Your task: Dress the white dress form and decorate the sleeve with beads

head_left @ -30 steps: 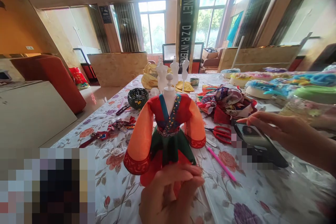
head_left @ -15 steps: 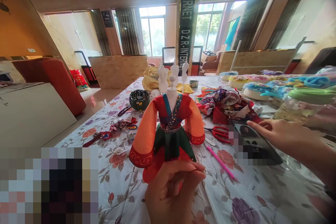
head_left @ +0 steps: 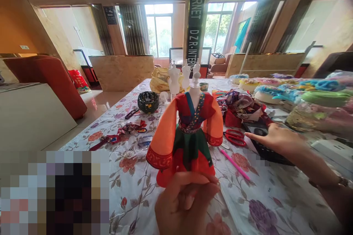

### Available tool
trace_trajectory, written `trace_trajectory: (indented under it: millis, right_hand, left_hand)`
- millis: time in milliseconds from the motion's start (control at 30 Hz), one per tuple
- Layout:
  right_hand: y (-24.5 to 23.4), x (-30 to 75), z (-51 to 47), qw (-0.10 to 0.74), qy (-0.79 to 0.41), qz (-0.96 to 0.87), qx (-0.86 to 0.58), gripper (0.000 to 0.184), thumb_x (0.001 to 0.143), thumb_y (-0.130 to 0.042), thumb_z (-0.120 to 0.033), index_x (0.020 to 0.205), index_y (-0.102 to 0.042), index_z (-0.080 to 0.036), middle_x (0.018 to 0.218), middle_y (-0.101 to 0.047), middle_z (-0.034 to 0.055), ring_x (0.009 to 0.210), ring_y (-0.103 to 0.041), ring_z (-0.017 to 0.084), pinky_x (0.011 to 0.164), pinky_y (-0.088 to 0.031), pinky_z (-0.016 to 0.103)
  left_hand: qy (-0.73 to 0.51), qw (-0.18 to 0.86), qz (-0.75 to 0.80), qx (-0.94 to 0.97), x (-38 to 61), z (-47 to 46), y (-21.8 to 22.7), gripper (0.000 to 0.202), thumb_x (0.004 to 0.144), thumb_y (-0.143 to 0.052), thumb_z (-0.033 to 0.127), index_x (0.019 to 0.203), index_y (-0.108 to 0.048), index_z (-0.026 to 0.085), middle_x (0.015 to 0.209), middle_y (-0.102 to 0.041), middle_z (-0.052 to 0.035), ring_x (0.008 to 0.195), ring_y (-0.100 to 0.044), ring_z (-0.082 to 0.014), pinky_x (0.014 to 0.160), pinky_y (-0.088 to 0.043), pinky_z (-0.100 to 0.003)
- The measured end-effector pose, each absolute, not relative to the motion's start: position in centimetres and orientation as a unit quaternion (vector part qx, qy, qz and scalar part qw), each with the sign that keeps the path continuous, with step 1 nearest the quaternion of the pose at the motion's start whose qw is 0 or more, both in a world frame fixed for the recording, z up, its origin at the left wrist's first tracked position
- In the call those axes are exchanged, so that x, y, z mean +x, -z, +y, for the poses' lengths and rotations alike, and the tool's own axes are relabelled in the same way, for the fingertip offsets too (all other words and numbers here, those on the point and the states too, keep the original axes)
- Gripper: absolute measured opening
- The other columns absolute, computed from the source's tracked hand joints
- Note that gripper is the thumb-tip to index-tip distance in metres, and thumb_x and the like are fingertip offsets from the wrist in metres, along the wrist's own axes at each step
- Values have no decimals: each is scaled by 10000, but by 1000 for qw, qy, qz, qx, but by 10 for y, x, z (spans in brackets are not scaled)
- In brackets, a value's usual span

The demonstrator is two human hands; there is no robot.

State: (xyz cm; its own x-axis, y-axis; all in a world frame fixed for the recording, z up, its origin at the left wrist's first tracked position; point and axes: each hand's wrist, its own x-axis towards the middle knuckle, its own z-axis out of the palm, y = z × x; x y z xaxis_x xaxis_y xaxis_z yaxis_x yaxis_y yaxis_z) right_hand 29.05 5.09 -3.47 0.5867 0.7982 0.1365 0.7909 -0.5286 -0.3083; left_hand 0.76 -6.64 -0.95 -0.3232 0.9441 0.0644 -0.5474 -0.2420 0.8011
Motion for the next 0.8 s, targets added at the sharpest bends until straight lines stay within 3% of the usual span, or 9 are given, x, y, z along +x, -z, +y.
trace_trajectory:
  millis: [133, 300, 700, 800]
  right_hand:
    - [31, 286, 54, 93, -4, -439, -894, 817, 653, -599, -710, 1086, -565, -18, 1046, -651, 352, 1011, -615, 489, 821, -470, 496]
    - [29, 285, 56, 53, 5, -434, -900, 837, 686, -578, -712, 1139, -557, -8, 1071, -654, 339, 1021, -630, 453, 800, -486, 447]
    - [20, 266, 44, 66, 45, -453, -888, 807, 778, -499, -681, 1176, -542, 20, 1029, -660, 333, 1001, -628, 455, 759, -465, 452]
    - [9, 255, 35, 97, 98, -488, -862, 685, 851, -473, -579, 1246, -490, -21, 1071, -654, 286, 1066, -596, 415, 824, -438, 419]
  left_hand:
    - [-726, 523, 352, 275, 4, -67, 11, 180, 552, -749, 62, 544, -690, 232, 558, -703, 35, 524, -646, -67, 535, -498, -83]
    - [-723, 541, 341, 261, 3, -69, 11, 193, 554, -743, 47, 552, -699, 234, 561, -704, 36, 528, -653, -76, 551, -515, -103]
    - [-698, 526, 390, 289, 7, -66, 13, 144, 571, -752, 101, 554, -690, 230, 578, -709, 19, 557, -646, -88, 556, -508, -125]
    - [-703, 521, 394, 283, 9, -64, 9, 148, 573, -744, 90, 556, -687, 226, 571, -708, 19, 557, -648, -83, 557, -501, -116]
